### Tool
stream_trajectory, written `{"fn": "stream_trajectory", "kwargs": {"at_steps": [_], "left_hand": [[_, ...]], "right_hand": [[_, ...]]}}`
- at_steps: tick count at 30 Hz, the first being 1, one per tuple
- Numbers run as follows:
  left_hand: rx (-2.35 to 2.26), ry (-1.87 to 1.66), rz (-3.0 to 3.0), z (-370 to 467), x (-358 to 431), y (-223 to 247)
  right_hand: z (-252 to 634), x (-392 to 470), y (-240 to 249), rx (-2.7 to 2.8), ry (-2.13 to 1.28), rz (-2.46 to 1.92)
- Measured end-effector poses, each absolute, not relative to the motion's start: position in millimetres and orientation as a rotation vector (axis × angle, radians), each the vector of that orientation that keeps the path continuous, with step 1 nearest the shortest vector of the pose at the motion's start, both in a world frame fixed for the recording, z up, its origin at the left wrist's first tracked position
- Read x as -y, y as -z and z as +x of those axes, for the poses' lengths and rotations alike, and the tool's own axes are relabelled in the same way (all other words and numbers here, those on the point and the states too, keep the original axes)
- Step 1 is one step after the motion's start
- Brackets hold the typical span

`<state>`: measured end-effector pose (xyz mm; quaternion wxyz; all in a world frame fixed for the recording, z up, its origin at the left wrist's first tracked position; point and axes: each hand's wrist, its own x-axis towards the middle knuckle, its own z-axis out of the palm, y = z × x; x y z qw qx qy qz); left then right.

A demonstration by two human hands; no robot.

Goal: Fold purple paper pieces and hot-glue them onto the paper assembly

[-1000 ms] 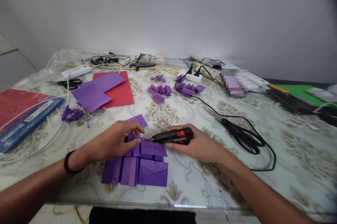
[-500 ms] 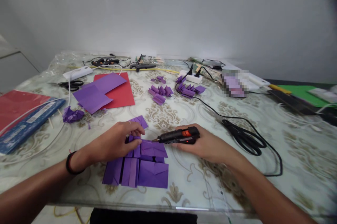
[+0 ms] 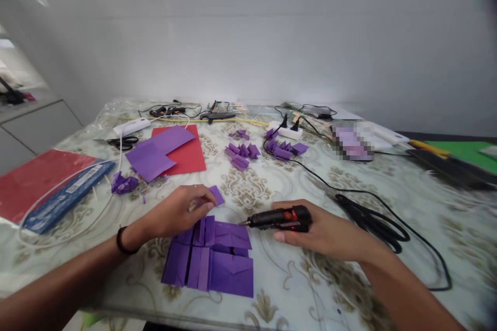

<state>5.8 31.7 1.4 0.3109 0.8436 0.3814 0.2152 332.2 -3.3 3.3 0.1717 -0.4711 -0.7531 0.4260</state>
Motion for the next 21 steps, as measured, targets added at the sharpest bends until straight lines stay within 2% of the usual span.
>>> {"fn": "stream_trajectory", "kwargs": {"at_steps": [6, 11, 18, 21], "left_hand": [[-0.941, -0.643, 2.216, 19, -34, -36], [-0.763, -0.506, 2.24, 62, -46, -60], [-0.875, -0.374, 2.123, 96, -84, -71], [-0.901, -0.411, 2.084, 97, -92, -72]], "right_hand": [[324, 4, -37, 2.362, -1.131, -1.24], [310, -21, -59, 2.462, -1.315, -1.412], [330, -73, -73, 2.492, -1.559, -1.218], [355, -121, -87, 2.513, -1.415, -1.127]]}}
